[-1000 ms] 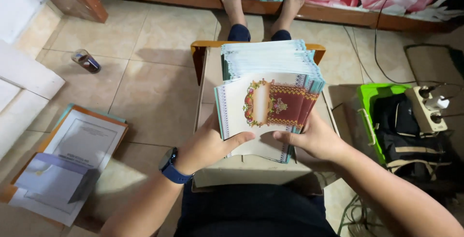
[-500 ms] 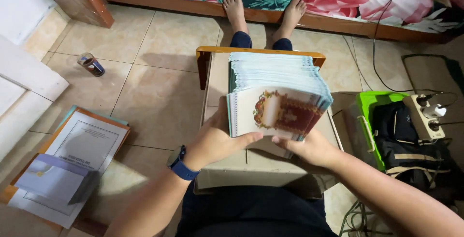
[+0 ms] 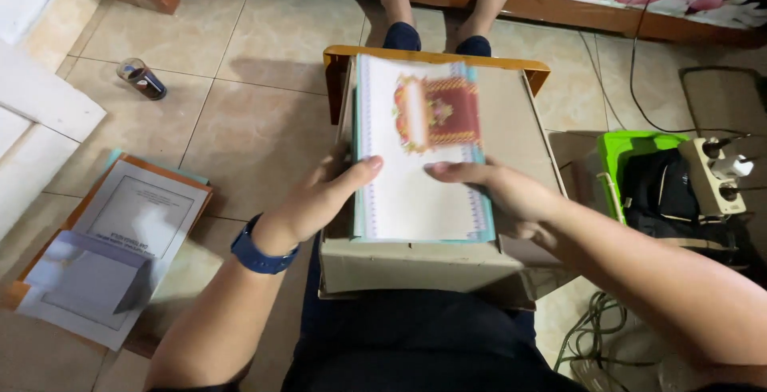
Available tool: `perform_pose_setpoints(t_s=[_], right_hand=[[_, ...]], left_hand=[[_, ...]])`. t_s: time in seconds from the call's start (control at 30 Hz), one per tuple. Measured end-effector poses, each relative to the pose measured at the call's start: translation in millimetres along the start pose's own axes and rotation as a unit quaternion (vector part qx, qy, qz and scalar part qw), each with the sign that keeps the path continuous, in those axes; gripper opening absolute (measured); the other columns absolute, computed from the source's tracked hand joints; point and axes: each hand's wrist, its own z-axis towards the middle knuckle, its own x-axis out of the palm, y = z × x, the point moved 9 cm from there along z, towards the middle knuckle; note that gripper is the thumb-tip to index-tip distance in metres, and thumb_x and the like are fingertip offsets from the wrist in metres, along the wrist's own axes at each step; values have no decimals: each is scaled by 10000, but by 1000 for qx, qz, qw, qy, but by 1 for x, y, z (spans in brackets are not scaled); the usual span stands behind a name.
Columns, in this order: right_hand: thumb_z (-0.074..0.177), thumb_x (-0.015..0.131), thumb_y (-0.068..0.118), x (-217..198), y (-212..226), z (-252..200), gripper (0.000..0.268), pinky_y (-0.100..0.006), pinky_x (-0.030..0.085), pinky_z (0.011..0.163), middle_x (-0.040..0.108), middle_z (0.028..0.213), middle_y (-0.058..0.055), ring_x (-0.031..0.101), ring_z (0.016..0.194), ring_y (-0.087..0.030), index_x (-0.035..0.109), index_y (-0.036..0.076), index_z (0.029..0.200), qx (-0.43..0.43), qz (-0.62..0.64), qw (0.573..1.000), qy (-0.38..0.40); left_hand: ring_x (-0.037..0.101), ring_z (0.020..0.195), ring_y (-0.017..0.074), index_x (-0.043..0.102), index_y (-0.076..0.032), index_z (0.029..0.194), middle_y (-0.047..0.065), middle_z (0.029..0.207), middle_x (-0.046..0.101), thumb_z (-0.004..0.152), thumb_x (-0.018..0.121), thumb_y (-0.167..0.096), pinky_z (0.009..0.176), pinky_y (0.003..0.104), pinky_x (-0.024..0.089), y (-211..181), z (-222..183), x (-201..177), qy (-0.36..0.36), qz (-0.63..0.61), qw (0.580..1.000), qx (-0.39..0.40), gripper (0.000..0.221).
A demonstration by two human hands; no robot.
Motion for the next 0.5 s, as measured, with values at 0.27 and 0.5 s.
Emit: perform_pose_setpoints(t_s=[0.27, 0.5], right_hand=[[757, 776, 228, 25, -17, 21, 824, -571, 543, 910, 657, 1188, -253, 666, 1055, -374, 478, -43, 1475, 4, -20, 999, 47], [690, 797, 192, 31, -6, -21, 938, -627, 523, 921, 621, 1209, -307, 635, 1095, -424, 401, -33, 1510, 22, 12, 1000, -19]], left_hand=[[532, 1306, 453, 458, 110, 1454, 365, 1368, 547, 1006, 559, -488, 1071, 535, 444, 2, -19, -62, -192, 221, 953, 83, 755], [376, 1450, 405, 315, -3, 1574, 306, 1564, 376, 1031, 312, -616, 1192, 527, 302, 47, 7, -27, -164, 19, 984, 64, 819]])
